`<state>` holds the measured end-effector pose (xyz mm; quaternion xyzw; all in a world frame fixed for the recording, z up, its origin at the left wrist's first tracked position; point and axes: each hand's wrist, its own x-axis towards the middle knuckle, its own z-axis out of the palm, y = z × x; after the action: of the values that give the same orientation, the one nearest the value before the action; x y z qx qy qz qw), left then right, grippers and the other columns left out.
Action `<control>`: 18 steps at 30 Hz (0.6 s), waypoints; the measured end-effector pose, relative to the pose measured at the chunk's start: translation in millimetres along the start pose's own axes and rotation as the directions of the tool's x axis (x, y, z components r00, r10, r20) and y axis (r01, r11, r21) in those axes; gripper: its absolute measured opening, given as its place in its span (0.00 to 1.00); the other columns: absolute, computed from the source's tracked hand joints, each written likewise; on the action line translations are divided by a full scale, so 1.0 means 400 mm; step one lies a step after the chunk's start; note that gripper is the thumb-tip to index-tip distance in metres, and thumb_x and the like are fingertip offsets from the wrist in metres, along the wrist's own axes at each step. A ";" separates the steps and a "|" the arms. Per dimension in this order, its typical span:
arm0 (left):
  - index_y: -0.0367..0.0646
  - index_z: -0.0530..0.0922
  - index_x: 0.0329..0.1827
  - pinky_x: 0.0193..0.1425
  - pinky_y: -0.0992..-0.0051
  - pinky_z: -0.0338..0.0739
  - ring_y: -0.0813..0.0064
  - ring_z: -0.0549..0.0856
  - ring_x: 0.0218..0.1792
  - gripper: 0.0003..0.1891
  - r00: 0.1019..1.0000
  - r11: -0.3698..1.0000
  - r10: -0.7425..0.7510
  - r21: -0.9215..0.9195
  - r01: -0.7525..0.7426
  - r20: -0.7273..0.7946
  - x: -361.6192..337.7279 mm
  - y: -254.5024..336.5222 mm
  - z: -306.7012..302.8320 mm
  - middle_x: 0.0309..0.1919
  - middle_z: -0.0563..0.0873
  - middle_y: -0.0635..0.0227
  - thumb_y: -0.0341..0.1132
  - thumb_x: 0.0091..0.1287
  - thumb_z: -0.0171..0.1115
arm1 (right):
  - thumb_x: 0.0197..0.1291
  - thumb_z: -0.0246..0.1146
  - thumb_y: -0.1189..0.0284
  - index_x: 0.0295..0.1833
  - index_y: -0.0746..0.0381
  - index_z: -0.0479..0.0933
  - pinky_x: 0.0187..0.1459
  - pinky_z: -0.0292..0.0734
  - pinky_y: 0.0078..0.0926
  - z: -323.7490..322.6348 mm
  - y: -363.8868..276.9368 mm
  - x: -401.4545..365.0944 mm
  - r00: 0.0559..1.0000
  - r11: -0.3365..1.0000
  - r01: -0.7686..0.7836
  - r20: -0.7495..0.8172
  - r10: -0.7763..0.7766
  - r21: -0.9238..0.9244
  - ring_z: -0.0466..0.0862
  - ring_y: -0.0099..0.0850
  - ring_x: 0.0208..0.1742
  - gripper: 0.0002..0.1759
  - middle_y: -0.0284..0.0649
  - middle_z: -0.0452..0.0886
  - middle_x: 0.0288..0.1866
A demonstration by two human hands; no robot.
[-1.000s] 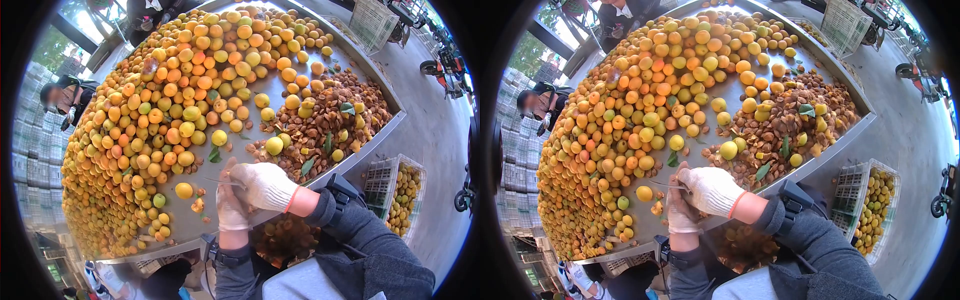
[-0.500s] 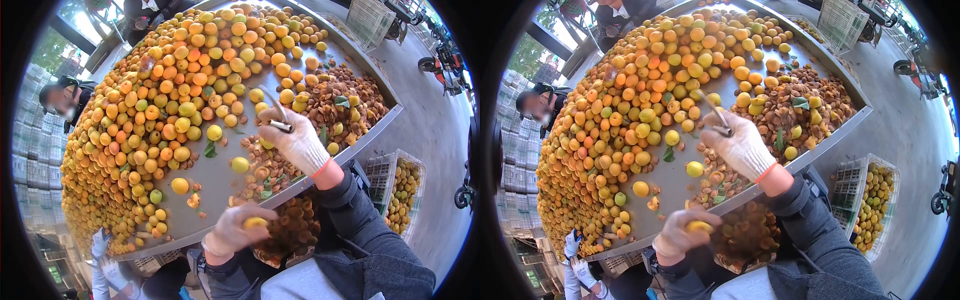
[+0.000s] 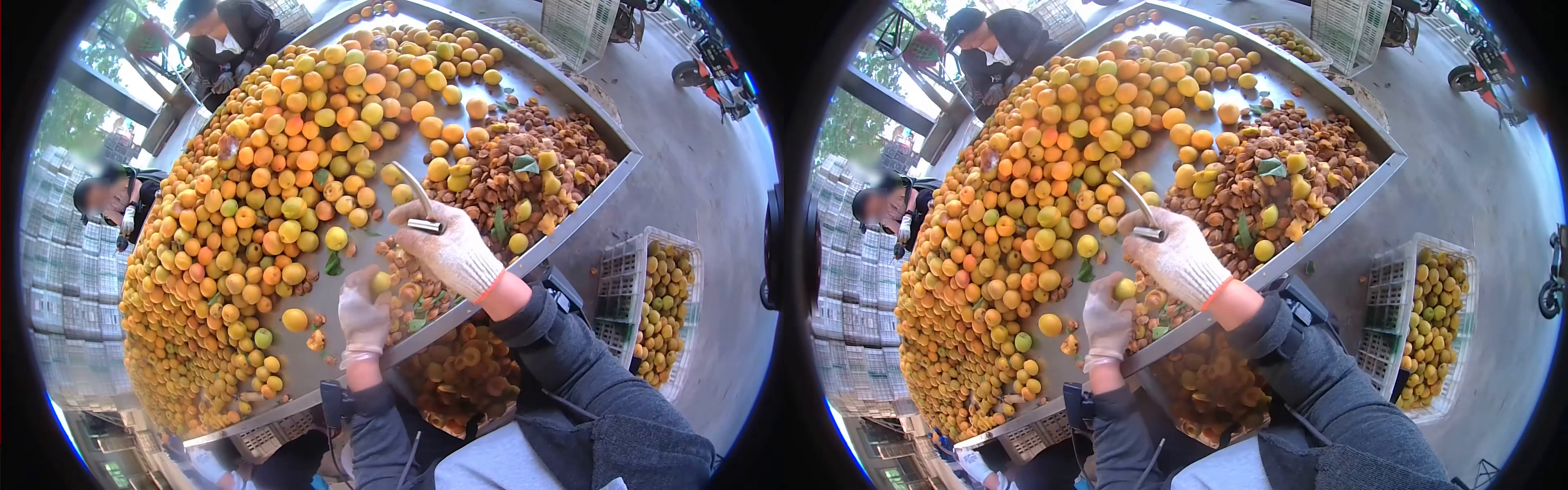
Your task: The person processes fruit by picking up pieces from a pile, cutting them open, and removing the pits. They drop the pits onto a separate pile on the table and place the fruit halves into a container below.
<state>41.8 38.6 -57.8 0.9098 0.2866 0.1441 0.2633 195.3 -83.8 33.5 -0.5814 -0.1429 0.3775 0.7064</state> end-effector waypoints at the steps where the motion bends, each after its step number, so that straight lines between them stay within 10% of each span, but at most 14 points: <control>1: 0.45 0.77 0.56 0.60 0.68 0.75 0.59 0.81 0.53 0.21 1.000 1.000 -0.001 0.001 0.001 -0.002 -0.003 0.004 -0.003 0.55 0.80 0.60 0.26 0.57 0.63 | 0.58 0.62 0.78 0.45 0.63 0.79 0.36 0.73 0.16 -0.002 -0.001 -0.002 0.999 0.999 -0.034 0.029 0.034 -0.006 0.77 0.17 0.33 0.08 0.31 0.80 0.33; 3: 0.43 0.72 0.62 0.59 0.64 0.78 0.62 0.82 0.49 0.24 0.921 0.422 -0.336 -0.843 0.334 0.196 -0.008 0.025 -0.038 0.53 0.80 0.57 0.24 0.61 0.63 | 0.58 0.62 0.77 0.43 0.63 0.79 0.36 0.74 0.17 -0.004 0.014 -0.006 0.996 0.999 -0.010 0.086 0.014 -0.052 0.77 0.18 0.32 0.08 0.32 0.80 0.33; 4: 0.42 0.68 0.66 0.60 0.63 0.78 0.60 0.82 0.52 0.27 0.965 -0.068 -0.172 -0.980 0.187 0.197 -0.021 0.022 -0.048 0.56 0.78 0.54 0.26 0.63 0.64 | 0.58 0.62 0.77 0.42 0.63 0.79 0.36 0.74 0.17 -0.002 0.028 -0.008 0.990 0.995 0.016 0.139 -0.002 -0.098 0.77 0.19 0.32 0.07 0.32 0.80 0.32; 7: 0.40 0.66 0.67 0.64 0.63 0.76 0.58 0.81 0.56 0.28 0.987 -0.310 -0.118 -0.948 0.071 0.113 -0.035 0.069 -0.092 0.60 0.76 0.52 0.28 0.64 0.64 | 0.58 0.64 0.78 0.38 0.63 0.81 0.40 0.75 0.19 0.038 0.076 -0.035 0.965 0.995 0.009 0.260 -0.035 0.101 0.77 0.17 0.36 0.03 0.28 0.81 0.34; 8: 0.41 0.66 0.68 0.67 0.59 0.73 0.57 0.79 0.59 0.27 0.987 -0.317 -0.119 -0.946 0.068 0.110 -0.043 0.048 -0.087 0.60 0.77 0.51 0.32 0.66 0.63 | 0.58 0.64 0.78 0.38 0.63 0.81 0.41 0.75 0.19 0.027 0.037 -0.065 0.936 0.949 0.023 0.340 0.090 -0.313 0.77 0.17 0.38 0.03 0.28 0.81 0.33; 11: 0.42 0.67 0.67 0.68 0.56 0.71 0.54 0.78 0.60 0.26 0.991 -0.451 -0.064 -0.889 0.080 0.122 -0.055 0.022 -0.071 0.59 0.78 0.52 0.39 0.69 0.61 | 0.57 0.60 0.70 0.38 0.62 0.79 0.39 0.78 0.32 0.047 0.079 -0.083 0.902 0.855 0.235 0.432 -0.014 -0.462 0.84 0.42 0.35 0.08 0.49 0.82 0.31; 18: 0.44 0.69 0.66 0.70 0.52 0.66 0.53 0.75 0.63 0.26 0.986 -0.319 -0.105 -0.944 0.088 0.128 -0.083 0.037 -0.060 0.57 0.80 0.55 0.50 0.72 0.53 | 0.52 0.61 0.71 0.42 0.62 0.79 0.40 0.78 0.39 0.090 0.131 -0.088 0.888 0.826 0.277 0.458 -0.025 -0.491 0.84 0.50 0.38 0.11 0.52 0.82 0.33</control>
<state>12.0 18.1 -33.6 0.2935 0.1276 0.2986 0.8991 129.3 -80.9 3.4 -0.6454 -0.4437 0.3820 0.4906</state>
